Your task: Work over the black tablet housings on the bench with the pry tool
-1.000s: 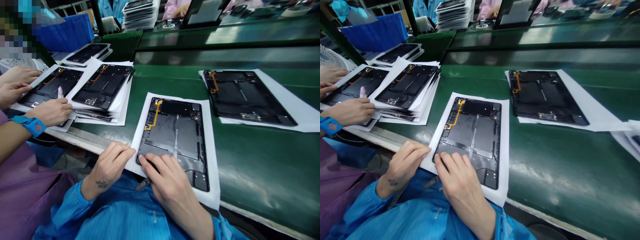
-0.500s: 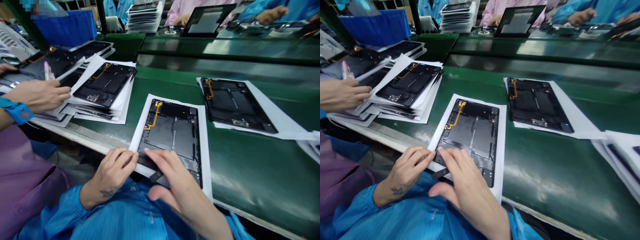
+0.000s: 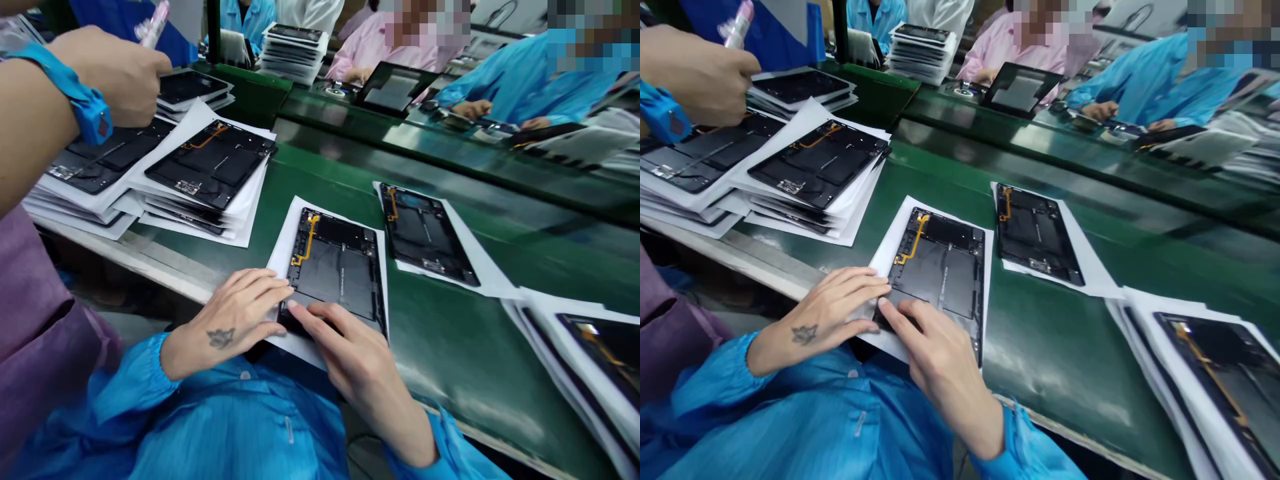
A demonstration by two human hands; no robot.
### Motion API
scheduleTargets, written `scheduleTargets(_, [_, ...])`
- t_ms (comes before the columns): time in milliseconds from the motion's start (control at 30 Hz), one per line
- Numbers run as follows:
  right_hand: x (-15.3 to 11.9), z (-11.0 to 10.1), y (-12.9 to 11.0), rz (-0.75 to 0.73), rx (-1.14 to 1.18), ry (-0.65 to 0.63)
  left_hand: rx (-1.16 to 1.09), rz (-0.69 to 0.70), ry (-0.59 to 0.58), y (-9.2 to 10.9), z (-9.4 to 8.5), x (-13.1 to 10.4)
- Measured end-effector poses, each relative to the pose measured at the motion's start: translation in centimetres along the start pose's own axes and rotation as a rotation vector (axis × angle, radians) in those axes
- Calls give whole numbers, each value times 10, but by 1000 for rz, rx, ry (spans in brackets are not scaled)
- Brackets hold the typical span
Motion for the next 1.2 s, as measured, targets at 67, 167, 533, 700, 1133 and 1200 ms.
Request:
scheduleTargets(67, [-2,2,2,22,-7,-25,29,-15,17,3,4,0])
scheduleTargets(167, [-3,5,5,45,-29,-64,72,-24,42,5,7,-1])
scheduleTargets(533, [3,4,-1,-71,-74,-81,74,-12,65,4,7,0])
scheduleTargets(700, [2,7,0,-76,-100,-79,47,-11,55,4,8,-1])
scheduleTargets(1133, [28,-7,-12,-214,-298,-208,41,3,44,4,7,-1])
scheduleTargets(1200, [31,-8,-12,-244,-276,-253,37,-5,57,4,7,-1])
Point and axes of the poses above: each hand's wrist, its own x-axis towards the middle knuckle, its own z-axis out of the palm, y = z × x, the point moved 6 cm from there along x, towards the middle knuckle, and after that the axes turned 15 degrees about -y, right-handed, at the moved point
